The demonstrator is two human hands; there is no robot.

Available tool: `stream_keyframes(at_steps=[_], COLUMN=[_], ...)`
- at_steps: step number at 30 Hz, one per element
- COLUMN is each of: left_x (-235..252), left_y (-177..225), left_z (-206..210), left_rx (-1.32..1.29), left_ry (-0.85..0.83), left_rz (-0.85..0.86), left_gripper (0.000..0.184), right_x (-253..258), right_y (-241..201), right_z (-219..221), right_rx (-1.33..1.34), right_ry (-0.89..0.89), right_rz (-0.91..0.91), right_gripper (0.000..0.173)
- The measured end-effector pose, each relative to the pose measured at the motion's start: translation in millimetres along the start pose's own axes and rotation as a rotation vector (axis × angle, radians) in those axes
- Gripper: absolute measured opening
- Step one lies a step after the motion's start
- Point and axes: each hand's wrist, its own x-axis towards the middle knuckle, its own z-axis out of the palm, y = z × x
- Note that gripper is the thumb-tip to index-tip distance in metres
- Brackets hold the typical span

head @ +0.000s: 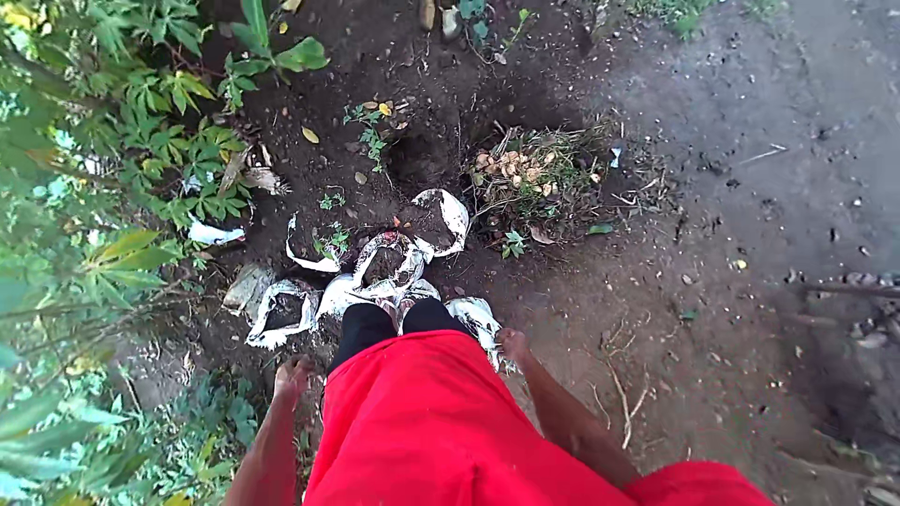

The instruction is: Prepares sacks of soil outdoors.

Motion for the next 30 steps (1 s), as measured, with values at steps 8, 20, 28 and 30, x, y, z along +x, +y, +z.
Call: stream_keyframes(at_steps=[8, 20, 28, 30], left_x=[42, 75, 97, 101], left_y=[57, 52, 72, 79], left_z=[-21, -30, -34, -35], left_rx=[0.012, 0.104, 0.208, 0.230], left_ry=[-0.064, -0.196, -0.251, -0.262], left_rz=[0.120, 0.101, 0.128, 0.132], left_gripper=[0.042, 0.039, 0.038, 0.039], right_x=[-34, -75, -95, -96], right_y=[3, -4, 26, 37], right_z=[35, 73, 95, 106], right_rx=[0.057, 0.116, 0.133, 0.128], right_ry=[0.034, 0.127, 0.183, 0.183], right_rz=[0.003, 0.032, 0.048, 0.060], right_gripper=[0.036, 0.036, 0.034, 0.034])
